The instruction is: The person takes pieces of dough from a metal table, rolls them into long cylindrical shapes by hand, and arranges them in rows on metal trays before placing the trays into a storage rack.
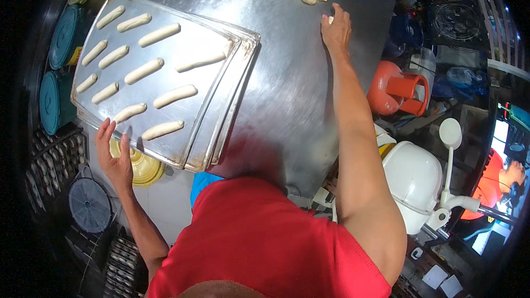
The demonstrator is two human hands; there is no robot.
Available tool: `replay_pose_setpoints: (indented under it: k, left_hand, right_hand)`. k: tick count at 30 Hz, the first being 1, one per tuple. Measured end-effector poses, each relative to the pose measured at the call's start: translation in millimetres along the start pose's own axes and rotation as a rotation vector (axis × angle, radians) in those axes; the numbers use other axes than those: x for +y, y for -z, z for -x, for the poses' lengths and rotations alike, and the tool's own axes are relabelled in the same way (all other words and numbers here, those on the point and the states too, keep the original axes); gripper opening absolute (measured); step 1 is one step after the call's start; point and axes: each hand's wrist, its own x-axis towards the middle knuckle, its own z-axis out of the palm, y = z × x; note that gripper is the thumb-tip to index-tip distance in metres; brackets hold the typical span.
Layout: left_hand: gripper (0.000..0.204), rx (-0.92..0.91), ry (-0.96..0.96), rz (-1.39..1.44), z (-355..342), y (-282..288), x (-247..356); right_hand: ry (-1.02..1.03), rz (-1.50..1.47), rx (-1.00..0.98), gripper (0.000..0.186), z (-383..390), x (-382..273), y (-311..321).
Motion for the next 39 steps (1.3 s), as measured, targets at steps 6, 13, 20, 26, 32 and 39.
replay_pose_setpoints:
  k: [6,13,20,26,32,39]
  left_hand:
    - [0.036,0.05,0.003,-0.018,1.5,3.4,25.4]
    - [0.039,-0.096,-0.179,0.397,17.4,-33.9,122.8]
    - [0.048,-0.518,-0.344,0.463,77.9,-168.6,184.2]
    - [0.035,-0.677,-0.299,0.398,73.7,-209.9,184.3]
    - [0.027,-0.481,-0.361,0.382,120.2,-169.7,175.2]
    - [0.038,-0.74,-0.565,-0.079,93.1,-151.7,180.1]
  right_hand:
    - [0.206,-0.086,0.084,0.043,-38.2,-32.5,-37.2]
    - [0.045,-0.372,-0.137,0.037,82.9,-89.4,58.9]
    - [0.046,-0.514,-0.401,0.044,312.3,-98.8,102.2]
    - [-0.094,-0.468,-0.275,0.031,338.5,-62.0,140.4]
    - [-0.126,-0.35,-0.254,0.029,418.6,-12.1,157.2]
    - [0.176,-0.166,0.031,0.042,368.5,-9.4,155.6]
